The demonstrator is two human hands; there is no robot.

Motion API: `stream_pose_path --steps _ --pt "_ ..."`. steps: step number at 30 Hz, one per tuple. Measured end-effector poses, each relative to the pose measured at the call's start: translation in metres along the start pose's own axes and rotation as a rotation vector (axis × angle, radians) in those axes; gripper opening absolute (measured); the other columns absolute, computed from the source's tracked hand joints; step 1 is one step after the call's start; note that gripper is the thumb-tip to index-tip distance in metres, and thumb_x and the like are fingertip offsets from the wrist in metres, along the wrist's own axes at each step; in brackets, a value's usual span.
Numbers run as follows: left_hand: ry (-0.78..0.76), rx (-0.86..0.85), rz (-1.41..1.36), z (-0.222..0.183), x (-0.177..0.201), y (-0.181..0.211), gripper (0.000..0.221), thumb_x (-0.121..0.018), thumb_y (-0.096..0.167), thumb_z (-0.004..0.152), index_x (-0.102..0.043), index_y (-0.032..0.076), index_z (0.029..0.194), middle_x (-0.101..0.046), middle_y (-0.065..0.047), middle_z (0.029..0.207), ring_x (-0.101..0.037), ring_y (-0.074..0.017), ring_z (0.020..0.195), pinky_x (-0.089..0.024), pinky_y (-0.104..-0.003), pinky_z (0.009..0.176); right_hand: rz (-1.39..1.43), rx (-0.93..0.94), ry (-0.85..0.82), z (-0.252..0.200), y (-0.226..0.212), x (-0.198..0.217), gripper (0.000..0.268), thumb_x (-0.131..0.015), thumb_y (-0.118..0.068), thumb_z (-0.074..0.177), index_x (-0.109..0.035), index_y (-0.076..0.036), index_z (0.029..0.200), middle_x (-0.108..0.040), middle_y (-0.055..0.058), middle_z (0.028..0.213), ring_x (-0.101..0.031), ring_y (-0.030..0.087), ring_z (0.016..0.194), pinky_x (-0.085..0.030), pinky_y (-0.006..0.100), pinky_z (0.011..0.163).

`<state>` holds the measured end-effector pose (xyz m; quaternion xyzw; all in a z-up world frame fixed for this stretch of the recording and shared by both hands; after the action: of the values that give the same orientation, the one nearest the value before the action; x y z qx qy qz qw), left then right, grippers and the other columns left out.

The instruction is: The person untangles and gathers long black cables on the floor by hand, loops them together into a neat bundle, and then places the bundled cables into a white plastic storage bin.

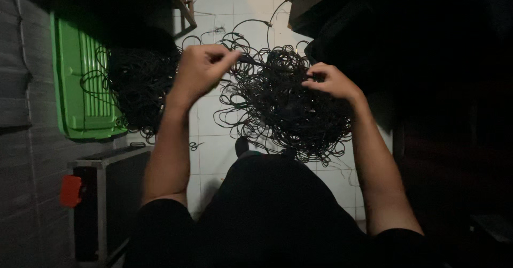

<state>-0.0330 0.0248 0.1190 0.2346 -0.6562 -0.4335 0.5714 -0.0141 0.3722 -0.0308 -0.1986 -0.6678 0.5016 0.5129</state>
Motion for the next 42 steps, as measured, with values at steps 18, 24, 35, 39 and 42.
stream_pose_path --steps 18,24,35,39,42 --pt "-0.293 -0.175 0.127 0.006 -0.106 0.013 0.037 -0.056 0.036 0.103 -0.074 0.008 0.085 -0.063 -0.008 0.059 -0.060 -0.0248 0.052 -0.047 -0.040 0.055 -0.518 0.025 -0.005 0.013 -0.107 -0.010 0.046 -0.083 -0.023 0.081 -0.062 -0.007 0.118 -0.065 0.010 0.111 -0.061 0.028 0.105 -0.048 0.042 0.089" --pt "-0.294 -0.043 -0.067 0.003 -0.110 0.011 0.038 -0.050 0.034 0.106 -0.066 0.003 0.092 -0.059 -0.011 0.061 -0.056 -0.0247 0.053 -0.044 -0.039 0.056 -0.882 0.005 0.415 0.004 -0.106 -0.004 0.081 -0.098 -0.038 0.075 -0.055 -0.009 0.137 -0.050 0.013 0.127 -0.042 0.035 0.125 -0.031 0.054 0.112" --pt "-0.261 -0.051 -0.317 -0.001 -0.110 -0.011 0.040 -0.047 0.035 0.110 -0.055 0.003 0.086 -0.042 0.002 0.067 -0.040 -0.0084 0.065 -0.039 -0.030 0.059 -0.952 0.178 0.876 -0.008 -0.099 -0.015 0.076 -0.100 -0.041 0.089 -0.049 -0.015 0.138 -0.031 0.015 0.140 -0.026 0.038 0.137 -0.023 0.063 0.121" --pt "-0.225 -0.119 -0.483 -0.004 -0.108 -0.021 0.040 -0.044 0.033 0.114 -0.053 0.003 0.089 -0.042 0.007 0.076 -0.040 -0.0065 0.074 -0.041 -0.028 0.067 -0.858 0.170 0.827 -0.001 -0.101 0.003 0.047 -0.085 -0.021 0.091 -0.059 -0.010 0.128 -0.048 0.014 0.138 -0.043 0.037 0.140 -0.032 0.060 0.122" --pt "-0.262 -0.055 -0.530 -0.006 -0.105 -0.030 0.039 -0.046 0.033 0.112 -0.052 0.003 0.088 -0.038 0.007 0.076 -0.037 -0.0069 0.072 -0.038 -0.028 0.064 -0.567 0.063 0.492 0.007 -0.090 0.006 0.021 -0.074 -0.015 0.100 -0.067 -0.007 0.119 -0.064 0.008 0.125 -0.060 0.025 0.125 -0.047 0.044 0.113"
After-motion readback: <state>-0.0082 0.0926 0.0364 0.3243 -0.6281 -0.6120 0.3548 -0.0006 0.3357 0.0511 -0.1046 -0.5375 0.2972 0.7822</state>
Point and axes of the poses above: each hand's wrist, its own z-axis towards the middle knuckle, its own x-axis out of the back of the hand, y = z × x, the point moved 4 cm from there along z, towards the middle knuckle
